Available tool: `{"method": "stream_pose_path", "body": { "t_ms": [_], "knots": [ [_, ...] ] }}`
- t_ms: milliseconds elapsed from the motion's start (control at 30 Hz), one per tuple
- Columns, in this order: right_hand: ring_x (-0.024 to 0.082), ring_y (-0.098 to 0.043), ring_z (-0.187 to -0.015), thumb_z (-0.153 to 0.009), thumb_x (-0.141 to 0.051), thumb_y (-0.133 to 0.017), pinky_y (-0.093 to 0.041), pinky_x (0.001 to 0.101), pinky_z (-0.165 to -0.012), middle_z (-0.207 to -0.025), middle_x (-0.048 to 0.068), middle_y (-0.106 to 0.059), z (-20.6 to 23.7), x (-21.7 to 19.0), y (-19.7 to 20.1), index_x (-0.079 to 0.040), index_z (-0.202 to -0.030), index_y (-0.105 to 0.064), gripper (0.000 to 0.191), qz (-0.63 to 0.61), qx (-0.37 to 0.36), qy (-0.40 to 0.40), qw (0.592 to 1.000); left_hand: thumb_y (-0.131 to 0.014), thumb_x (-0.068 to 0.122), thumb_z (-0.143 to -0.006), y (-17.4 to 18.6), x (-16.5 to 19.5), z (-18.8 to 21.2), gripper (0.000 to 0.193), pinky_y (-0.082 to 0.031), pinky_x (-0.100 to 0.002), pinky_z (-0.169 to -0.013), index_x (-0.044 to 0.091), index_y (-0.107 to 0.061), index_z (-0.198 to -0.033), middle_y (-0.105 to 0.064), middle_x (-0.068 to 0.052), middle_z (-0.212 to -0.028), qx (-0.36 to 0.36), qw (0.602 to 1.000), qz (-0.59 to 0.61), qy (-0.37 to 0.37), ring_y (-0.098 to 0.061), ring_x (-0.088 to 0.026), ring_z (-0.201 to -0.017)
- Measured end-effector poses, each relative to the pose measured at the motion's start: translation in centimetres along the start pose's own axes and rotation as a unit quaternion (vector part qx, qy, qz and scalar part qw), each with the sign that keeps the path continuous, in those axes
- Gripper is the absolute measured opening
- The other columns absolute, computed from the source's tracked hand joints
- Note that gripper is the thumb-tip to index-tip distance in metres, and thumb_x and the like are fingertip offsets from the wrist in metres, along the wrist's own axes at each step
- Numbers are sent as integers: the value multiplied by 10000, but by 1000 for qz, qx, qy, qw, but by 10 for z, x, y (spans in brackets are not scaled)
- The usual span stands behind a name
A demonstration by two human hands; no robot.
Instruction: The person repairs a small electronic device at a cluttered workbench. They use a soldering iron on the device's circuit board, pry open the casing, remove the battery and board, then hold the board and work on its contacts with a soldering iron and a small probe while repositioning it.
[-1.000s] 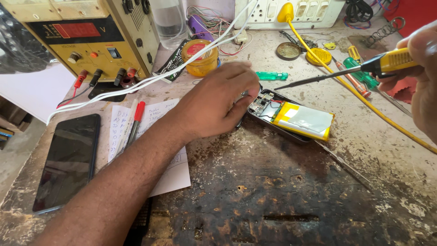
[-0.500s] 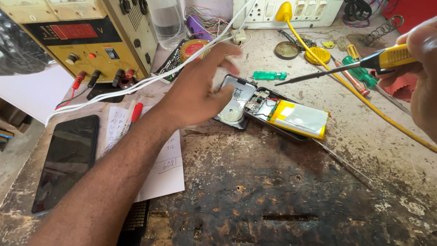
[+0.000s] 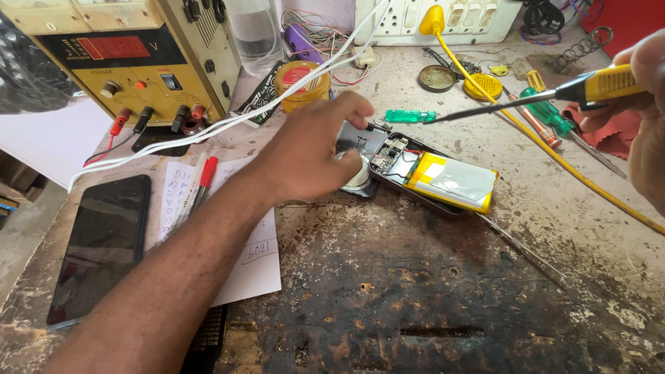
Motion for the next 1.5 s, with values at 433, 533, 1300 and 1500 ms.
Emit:
{"method": "stream_pose_path", "body": {
  "t_ms": [433,533,1300,1500],
  "knots": [
    [243,-699,-762,-1213,-284,-465,-550,362,-638,-952,177,-652,21,-103,-44,8,-1164,-507,300,141,-44,42,988,-703,121,-895,-16,1,1,346,-492,-453,-879,138,-606,-1227,-740,-32,-965,-12,1000,-3,13,-683,-277,-1011],
    [242,-707,-782,-1214,-285,-529,-622,360,-690,-964,178,-634,19,-102,-52,17,-1128,-483,317,37,-65,64,995,-703,101,-898,-16,2,0,259,-521,-436,-837,118,-653,-1151,-738,-49,-947,0,1000,6,0,-698,-277,-966],
    [242,-706,-794,-1171,-280,-570,-634,386,-680,-965,175,-629,24,-94,-58,20,-1121,-498,312,-14,-67,38,997,-712,55,-879,-20,0,-4,135,-540,-423,-819,68,-723,-1013,-749,-96,-954,17,999,39,-13,-705,-298,-936],
    [237,-701,-760,-1162,-258,-560,-628,382,-675,-946,175,-637,23,-93,-57,5,-1139,-504,270,-11,-71,29,997,-712,58,-883,-20,0,-5,131,-536,-423,-821,73,-723,-1012,-751,-92,-950,10,999,34,-15,-705,-299,-933]
  ]
}}
Point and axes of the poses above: each hand's wrist, its own z-axis away from the middle knuckle, its own y-axis out of the back of the hand, x = y × z, the point moved 3 cm from there along -z, towards the middle knuckle
